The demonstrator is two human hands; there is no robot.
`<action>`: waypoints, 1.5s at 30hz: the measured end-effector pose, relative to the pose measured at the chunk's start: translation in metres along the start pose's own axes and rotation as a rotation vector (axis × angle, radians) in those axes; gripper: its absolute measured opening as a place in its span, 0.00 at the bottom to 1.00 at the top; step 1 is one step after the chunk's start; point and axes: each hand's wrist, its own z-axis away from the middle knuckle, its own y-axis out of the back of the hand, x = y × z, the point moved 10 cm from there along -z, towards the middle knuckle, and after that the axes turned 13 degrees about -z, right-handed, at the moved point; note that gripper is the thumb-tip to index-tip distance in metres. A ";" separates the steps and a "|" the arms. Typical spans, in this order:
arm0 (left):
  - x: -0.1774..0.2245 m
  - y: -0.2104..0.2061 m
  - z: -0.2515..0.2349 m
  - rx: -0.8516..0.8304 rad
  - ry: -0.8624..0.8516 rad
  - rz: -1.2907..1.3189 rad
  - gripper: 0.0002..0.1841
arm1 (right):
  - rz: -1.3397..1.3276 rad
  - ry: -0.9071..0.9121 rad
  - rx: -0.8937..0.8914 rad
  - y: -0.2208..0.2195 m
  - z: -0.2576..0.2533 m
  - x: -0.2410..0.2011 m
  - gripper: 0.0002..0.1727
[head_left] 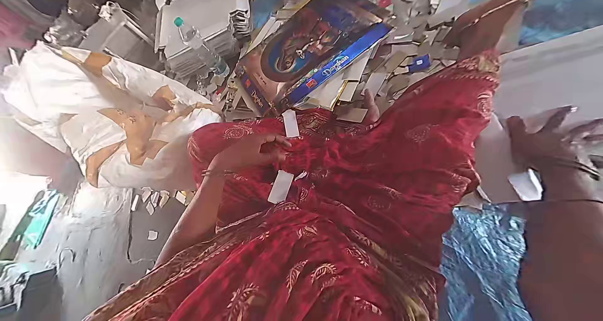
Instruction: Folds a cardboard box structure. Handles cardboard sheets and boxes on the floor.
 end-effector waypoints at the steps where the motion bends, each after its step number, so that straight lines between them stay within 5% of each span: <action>1: 0.002 -0.008 0.008 -0.051 0.016 -0.006 0.21 | 0.003 -0.008 -0.005 0.000 0.008 -0.003 0.64; 6: -0.008 -0.075 0.011 -0.324 0.136 -0.281 0.46 | -0.094 -0.044 -0.016 -0.003 0.029 -0.019 0.59; 9: 0.011 -0.090 -0.007 -0.325 -0.028 -0.172 0.42 | -0.085 -0.015 0.019 0.004 0.031 -0.022 0.57; 16: 0.039 0.057 -0.040 0.461 -0.182 -0.011 0.23 | 0.008 0.042 0.068 0.001 0.012 -0.005 0.59; 19: 0.030 0.078 -0.061 0.580 -0.213 -0.178 0.21 | -0.043 0.115 0.122 0.001 0.009 -0.001 0.59; 26: -0.055 -0.004 -0.116 0.059 0.082 -0.818 0.22 | 0.013 0.039 0.110 0.002 0.006 -0.002 0.57; 29: -0.072 -0.017 -0.121 0.039 0.132 -0.871 0.25 | 0.048 0.007 0.080 0.005 0.012 -0.010 0.56; 34: -0.062 -0.012 -0.123 -0.010 0.111 -0.885 0.11 | 0.039 0.029 0.110 0.004 0.003 -0.004 0.59; 41: 0.004 0.023 -0.128 0.252 0.067 -0.626 0.18 | 0.029 0.025 0.118 0.002 0.000 0.000 0.60; 45: 0.049 -0.007 -0.115 0.055 -0.169 -0.446 0.15 | 0.053 0.017 0.089 0.005 0.004 -0.006 0.59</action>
